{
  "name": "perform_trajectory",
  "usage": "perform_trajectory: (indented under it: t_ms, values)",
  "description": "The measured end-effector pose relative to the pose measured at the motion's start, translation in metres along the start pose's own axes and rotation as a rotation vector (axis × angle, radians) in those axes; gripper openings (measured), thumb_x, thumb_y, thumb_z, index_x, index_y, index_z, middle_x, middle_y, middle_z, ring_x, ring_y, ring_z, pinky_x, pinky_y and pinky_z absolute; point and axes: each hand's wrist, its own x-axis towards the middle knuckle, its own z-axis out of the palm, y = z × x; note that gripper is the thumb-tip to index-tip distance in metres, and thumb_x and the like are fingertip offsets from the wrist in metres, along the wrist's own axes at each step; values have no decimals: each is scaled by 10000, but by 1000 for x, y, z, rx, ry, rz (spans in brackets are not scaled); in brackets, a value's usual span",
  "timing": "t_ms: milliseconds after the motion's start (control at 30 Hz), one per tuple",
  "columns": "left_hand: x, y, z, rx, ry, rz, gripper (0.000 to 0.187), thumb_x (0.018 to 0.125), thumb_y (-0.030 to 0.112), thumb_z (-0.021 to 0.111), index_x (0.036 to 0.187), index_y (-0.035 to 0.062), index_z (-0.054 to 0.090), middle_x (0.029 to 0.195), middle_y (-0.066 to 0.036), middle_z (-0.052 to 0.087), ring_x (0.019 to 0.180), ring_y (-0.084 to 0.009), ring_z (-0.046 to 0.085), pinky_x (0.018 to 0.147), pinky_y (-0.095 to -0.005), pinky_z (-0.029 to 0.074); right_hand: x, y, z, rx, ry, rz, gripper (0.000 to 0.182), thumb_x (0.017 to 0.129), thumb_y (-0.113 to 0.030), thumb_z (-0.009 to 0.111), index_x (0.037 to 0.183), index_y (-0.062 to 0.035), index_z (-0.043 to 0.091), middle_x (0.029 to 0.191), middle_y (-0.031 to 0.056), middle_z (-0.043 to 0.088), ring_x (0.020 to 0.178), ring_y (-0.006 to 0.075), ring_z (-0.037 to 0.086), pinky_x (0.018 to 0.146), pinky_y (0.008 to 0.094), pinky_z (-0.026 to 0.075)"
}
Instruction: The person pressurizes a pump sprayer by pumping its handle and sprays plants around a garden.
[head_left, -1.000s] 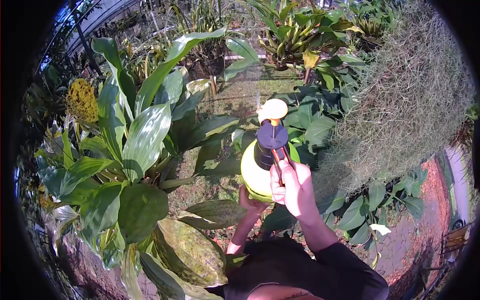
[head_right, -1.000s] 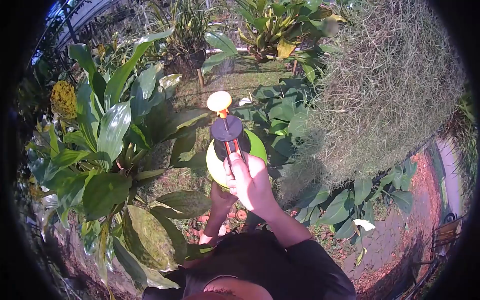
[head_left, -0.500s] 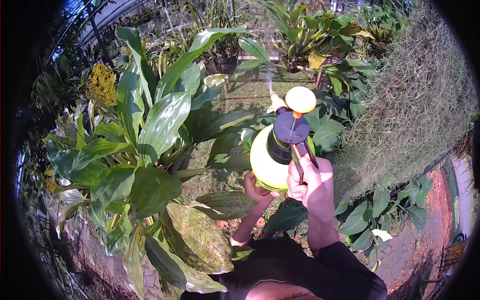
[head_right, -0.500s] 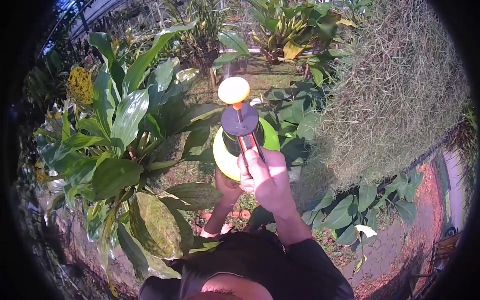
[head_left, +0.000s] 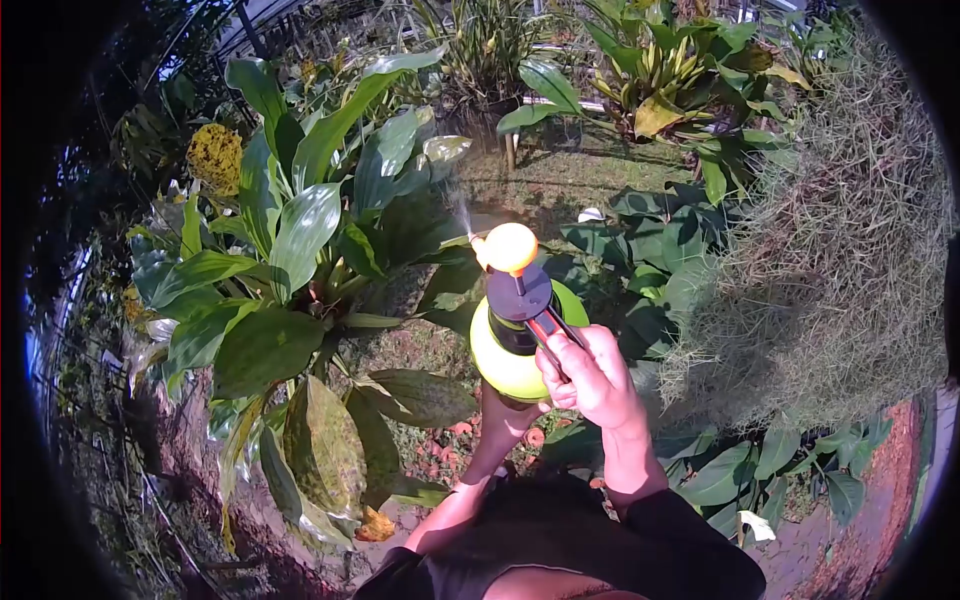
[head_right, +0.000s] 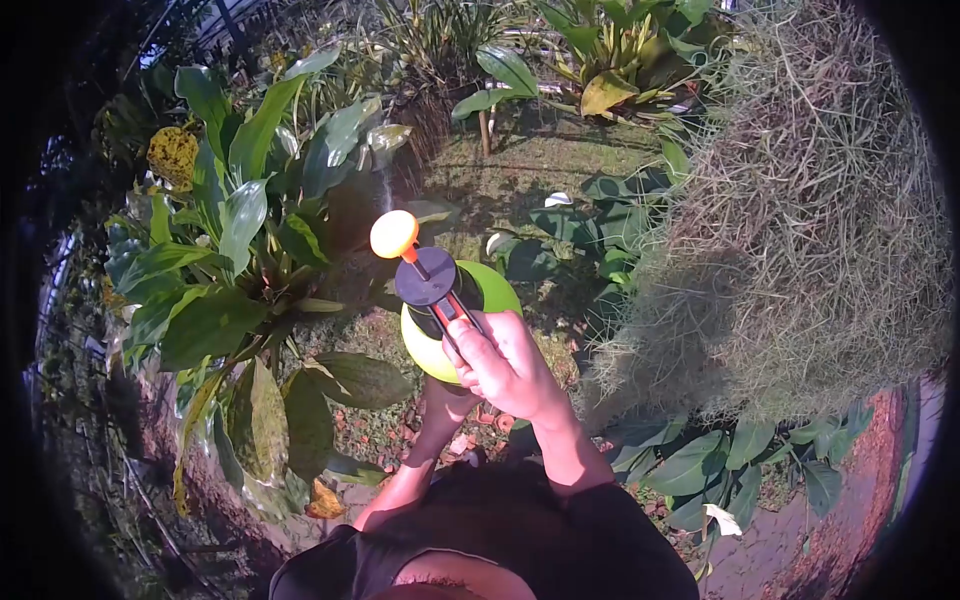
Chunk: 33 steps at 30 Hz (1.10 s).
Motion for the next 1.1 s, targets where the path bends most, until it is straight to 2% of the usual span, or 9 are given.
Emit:
perform_trajectory:
  t_ms: [133,167,200,300,400,667,867,967,1100]
  values:
    - [10,-4,23,-55,-11,86,842,656,91,873,1310,-10,353,1224,-120,558,1101,-204,586,942,-348,493,-1,-3,-18,-25,35,3,348,1007,-216,417,716,-29,458,555,-21,408,435,21,320,395,199,254]
    - [12,5,29,88,-26,181,850,649,91,877,1311,-10,353,1225,-120,559,1101,-204,585,943,-348,491,-4,-8,-25,-13,-1,29,333,1010,-216,431,730,-38,461,644,-31,447,529,29,367,460,215,303]
    - [14,9,33,232,-42,275,858,643,90,880,1313,-10,352,1226,-120,559,1102,-205,585,945,-348,490,-4,-13,-29,-26,-19,-10,324,1007,-194,429,730,-27,457,621,-20,438,510,29,362,450,218,297]
    - [27,13,32,226,-13,105,911,624,133,897,1321,-8,327,1216,-130,555,1093,-204,585,949,-343,480,-5,-21,-41,16,-92,-116,336,1003,-175,422,710,-12,448,566,-3,426,453,46,358,419,232,283]
    - [33,17,33,353,139,239,977,604,224,918,1319,-21,299,1186,-146,557,1067,-223,591,943,-357,479,0,-30,-45,42,-109,-169,339,992,-187,436,700,-16,452,576,1,440,450,41,364,409,227,284]
    - [45,14,38,345,41,195,1038,579,280,930,1328,-25,278,1226,-161,528,1147,-258,545,985,-377,453,15,-29,-48,21,96,-40,360,1005,-237,429,722,-21,481,547,-27,412,442,25,348,409,208,285]
    - [65,32,42,498,-18,329,1171,589,216,922,1458,1,167,1352,-149,441,1173,-251,536,976,-374,476,3,-32,-51,122,259,-236,385,1001,-245,409,700,-9,453,506,-12,361,387,49,313,363,225,239]
    - [67,45,52,201,-2,264,1185,583,129,912,1480,48,141,1402,-143,379,1130,-237,580,877,-348,559,-3,-41,-50,177,224,-305,404,990,-253,427,667,-12,447,483,-21,340,377,47,292,361,231,220]
    - [58,35,49,275,17,317,1171,594,105,904,1466,73,124,1368,-143,394,1138,-258,573,896,-376,556,-2,-47,-38,57,219,-170,407,990,-264,424,675,-9,460,494,-12,374,389,44,296,374,229,219]
